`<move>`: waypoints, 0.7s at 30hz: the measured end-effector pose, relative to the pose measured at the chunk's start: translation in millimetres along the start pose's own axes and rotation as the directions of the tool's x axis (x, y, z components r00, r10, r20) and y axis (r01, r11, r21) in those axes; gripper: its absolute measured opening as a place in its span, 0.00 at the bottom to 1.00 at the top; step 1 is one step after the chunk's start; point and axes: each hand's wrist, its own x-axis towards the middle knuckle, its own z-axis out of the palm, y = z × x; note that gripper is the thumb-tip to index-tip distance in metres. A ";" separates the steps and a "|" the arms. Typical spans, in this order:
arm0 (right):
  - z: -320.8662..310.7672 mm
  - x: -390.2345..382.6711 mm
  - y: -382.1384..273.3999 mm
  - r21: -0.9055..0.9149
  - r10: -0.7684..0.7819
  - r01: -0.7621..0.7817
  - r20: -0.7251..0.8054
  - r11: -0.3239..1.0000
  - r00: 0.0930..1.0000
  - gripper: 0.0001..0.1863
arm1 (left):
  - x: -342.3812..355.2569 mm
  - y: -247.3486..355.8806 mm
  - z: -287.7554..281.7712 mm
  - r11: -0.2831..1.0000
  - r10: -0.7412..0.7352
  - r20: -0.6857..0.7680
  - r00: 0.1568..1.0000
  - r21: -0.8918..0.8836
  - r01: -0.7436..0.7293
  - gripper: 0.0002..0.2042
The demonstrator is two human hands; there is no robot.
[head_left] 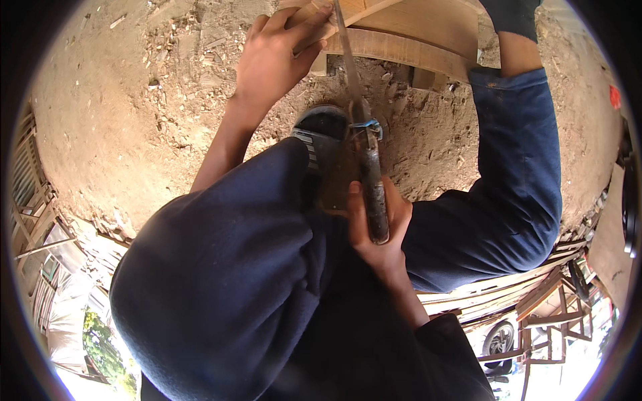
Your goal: The person sits on the ground and uses a chisel to carve a pattern into a piece of wood. The person holds the wood steady with one hand and strikes the chisel with the other to create grooves.
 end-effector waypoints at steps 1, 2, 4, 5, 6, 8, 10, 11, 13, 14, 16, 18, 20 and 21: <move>1.2 -2.9 2.0 0.001 0.014 -0.014 -0.008 1.000 1.000 0.08 | -2.0 -0.2 2.3 1.000 0.012 -0.005 1.000 0.006 -0.012 0.23; 0.4 -6.0 1.8 -0.010 0.013 -0.013 -0.005 1.000 1.000 0.08 | 0.4 -1.4 3.3 0.999 0.027 -0.018 0.999 0.019 -0.026 0.24; -3.4 -17.5 0.9 -0.034 0.011 -0.011 0.000 0.999 1.000 0.08 | 1.8 -1.2 1.6 0.999 0.037 -0.016 0.999 0.029 -0.036 0.24; -2.2 -18.3 2.2 -0.045 -0.027 0.027 -0.001 0.999 1.000 0.08 | -2.7 0.6 1.5 0.999 0.030 -0.010 0.999 0.029 -0.030 0.23; -2.4 -15.3 2.6 -0.037 -0.022 0.022 0.004 0.999 1.000 0.08 | -3.7 0.3 2.1 1.000 0.004 0.003 1.000 0.030 -0.004 0.23; -1.2 -3.8 2.1 -0.018 -0.006 0.006 0.006 1.000 1.000 0.08 | 0.1 0.7 0.8 0.999 -0.042 0.033 0.999 0.032 0.041 0.21; -2.6 -5.2 7.2 -0.047 -0.011 0.011 0.006 0.999 1.000 0.09 | 4.0 6.5 -6.0 0.999 -0.047 0.130 0.990 -0.008 0.049 0.22; -2.9 -3.1 6.4 -0.058 -0.028 0.029 0.016 0.998 0.999 0.09 | 7.5 6.7 -13.0 0.998 -0.053 0.165 0.985 -0.016 0.056 0.23; -7.6 -13.9 -0.7 -0.037 -0.033 0.034 0.018 0.999 0.999 0.10 | -2.9 1.3 -7.1 1.000 -0.019 0.043 0.999 0.019 0.018 0.22; -10.2 -20.1 -2.0 -0.033 -0.026 0.026 0.012 0.999 1.000 0.11 | -3.9 4.7 -4.2 1.000 0.002 -0.012 1.000 0.025 -0.002 0.23; -7.2 -19.6 -1.5 -0.056 -0.047 0.046 -0.016 0.997 0.999 0.11 | -1.8 5.0 -3.6 1.000 0.019 0.007 1.000 0.015 -0.019 0.24; -6.1 -9.1 5.1 -0.074 -0.064 0.064 0.011 0.995 0.998 0.09 | 5.1 0.2 -5.4 0.997 0.072 0.016 0.997 -0.027 -0.071 0.28; -3.5 -4.0 0.5 -0.064 -0.027 0.028 0.029 0.998 0.999 0.08 | 2.9 0.8 -7.5 0.998 0.027 0.062 0.998 -0.050 -0.024 0.27; -2.6 -2.9 -1.8 -0.056 -0.011 0.013 0.035 0.998 0.999 0.08 | 2.9 0.6 -8.6 0.998 0.010 0.084 0.996 -0.060 -0.005 0.26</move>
